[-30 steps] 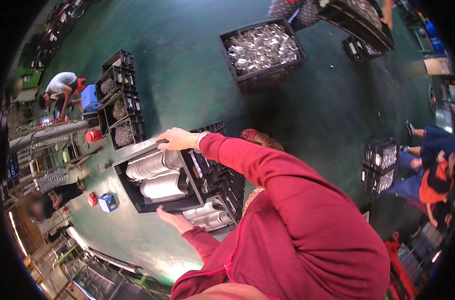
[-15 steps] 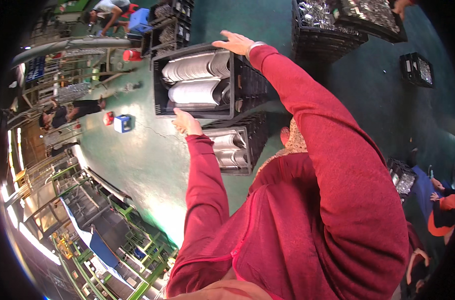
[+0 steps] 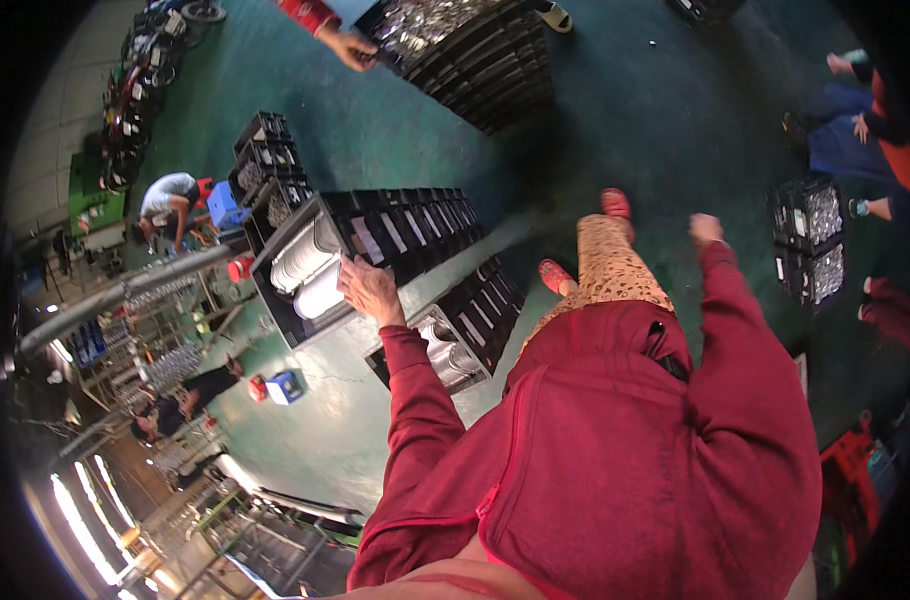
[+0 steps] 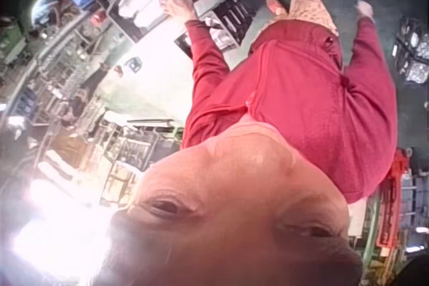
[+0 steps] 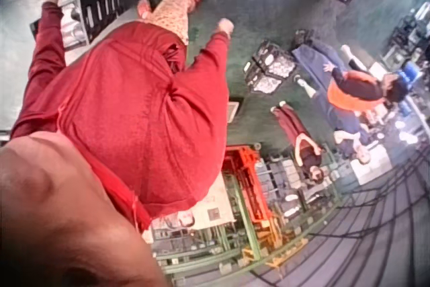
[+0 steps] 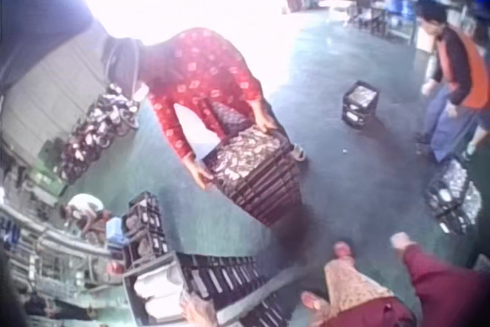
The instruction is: The person moves, stacks, and organizes black plastic crates containing metal components on a factory floor.
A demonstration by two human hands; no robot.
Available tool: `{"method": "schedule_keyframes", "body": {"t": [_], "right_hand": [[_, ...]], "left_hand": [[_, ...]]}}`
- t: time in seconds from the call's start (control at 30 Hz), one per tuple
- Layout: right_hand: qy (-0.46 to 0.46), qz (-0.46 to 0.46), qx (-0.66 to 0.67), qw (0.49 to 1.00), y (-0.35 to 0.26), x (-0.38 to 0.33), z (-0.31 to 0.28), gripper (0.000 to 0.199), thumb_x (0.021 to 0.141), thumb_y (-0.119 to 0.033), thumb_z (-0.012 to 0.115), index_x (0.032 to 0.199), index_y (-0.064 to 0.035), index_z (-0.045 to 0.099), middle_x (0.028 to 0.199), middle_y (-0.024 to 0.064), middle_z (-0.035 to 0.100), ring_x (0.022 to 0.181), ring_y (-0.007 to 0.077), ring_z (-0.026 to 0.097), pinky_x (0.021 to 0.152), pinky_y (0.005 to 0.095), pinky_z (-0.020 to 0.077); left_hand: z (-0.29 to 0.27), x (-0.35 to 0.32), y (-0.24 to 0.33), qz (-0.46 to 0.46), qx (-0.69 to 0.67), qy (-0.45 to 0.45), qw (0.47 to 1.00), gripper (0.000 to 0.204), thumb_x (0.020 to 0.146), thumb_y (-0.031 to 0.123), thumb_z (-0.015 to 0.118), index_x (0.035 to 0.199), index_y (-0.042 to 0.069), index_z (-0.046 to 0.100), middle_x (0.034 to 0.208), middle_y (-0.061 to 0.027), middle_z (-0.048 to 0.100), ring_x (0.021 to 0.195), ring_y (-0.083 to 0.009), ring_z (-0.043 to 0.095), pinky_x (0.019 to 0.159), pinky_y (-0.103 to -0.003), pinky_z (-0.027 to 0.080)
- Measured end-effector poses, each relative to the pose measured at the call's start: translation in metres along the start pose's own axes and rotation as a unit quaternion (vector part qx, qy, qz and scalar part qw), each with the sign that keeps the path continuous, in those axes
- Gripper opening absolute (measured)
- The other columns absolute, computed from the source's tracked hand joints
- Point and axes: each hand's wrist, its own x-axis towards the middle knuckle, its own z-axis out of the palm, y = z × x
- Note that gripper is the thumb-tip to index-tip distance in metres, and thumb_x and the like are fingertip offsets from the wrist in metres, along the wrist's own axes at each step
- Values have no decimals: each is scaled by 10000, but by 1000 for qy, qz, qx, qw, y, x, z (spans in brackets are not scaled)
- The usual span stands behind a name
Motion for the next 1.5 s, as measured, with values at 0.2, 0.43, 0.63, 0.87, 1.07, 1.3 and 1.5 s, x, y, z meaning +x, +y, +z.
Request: {"method": "schedule_keyframes", "body": {"t": [0.2, 0.43, 0.63, 0.87, 1.07, 1.3, 1.5], "right_hand": [[176, 416, 559, 695, 124, -37, 15, 480, 877, -385, 446, 1307, -175, 403, 1087, 146, 561, 907, 265, 554, 759, 412, 450], [-154, 393, 245, 873, 260, 4, -16, 493, 830, -428, 449, 1252, -180, 506, 1228, 123, 525, 1189, 311, 424, 992, 478, 265], [-300, 241, 548, 743, 337, 46, 44, 647, 880, -487, 405, 1350, -49, 334, 1351, 151, 402, 1236, 298, 378, 1002, 425, 287], [-335, 248, 494, 763, 227, 140, -80, 757, 874, -492, 443, 1436, -181, 43, 1409, 269, 192, 1291, 408, 241, 1047, 432, 243], [-199, 215, 338, 895, 239, 264, -97, 876, 772, -326, 641, 1433, -228, 74, 1381, 310, 209, 1274, 440, 243, 1007, 497, 279], [-156, 136, 281, 937, 249, 282, -20, 869, 744, -257, 679, 1419, -296, 134, 1390, 264, 181, 1232, 461, 267, 975, 495, 321], [-249, 164, 281, 912, 285, 317, -58, 756, 765, -242, 658, 1389, -310, 236, 1355, 226, 240, 1162, 434, 352, 903, 490, 389]], "left_hand": [[6, -2, 10, 37, 63, 3, 997, 399, 896, 307, 448, 1194, 42, 477, 1056, -174, 575, 1016, -321, 484, 860, -426, 369], [16, -1, 165, -187, 29, 35, 981, 665, 753, 237, 638, 1329, 105, 333, 1252, -215, 383, 1086, -400, 366, 899, -531, 301], [37, -4, 492, 286, 87, -85, 950, 554, 833, 253, 548, 1349, 171, 364, 1341, -131, 278, 1249, -325, 236, 1013, -459, 183], [110, 109, 591, 163, 62, -81, 981, 527, 909, 366, 422, 1322, 46, 352, 1276, -195, 334, 1176, -352, 288, 994, -477, 187], [180, 144, 587, 165, 80, -30, 983, 364, 932, 300, 385, 1016, -23, 529, 923, -217, 518, 923, -369, 448, 882, -481, 293], [190, 146, 593, 119, 74, -10, 990, 305, 934, 242, 402, 829, -19, 522, 784, -215, 515, 804, -376, 464, 744, -458, 347], [192, 153, 623, -23, 94, 4, 995, 433, 950, 368, 332, 884, -13, 526, 772, -234, 546, 733, -414, 523, 662, -471, 377]]}}
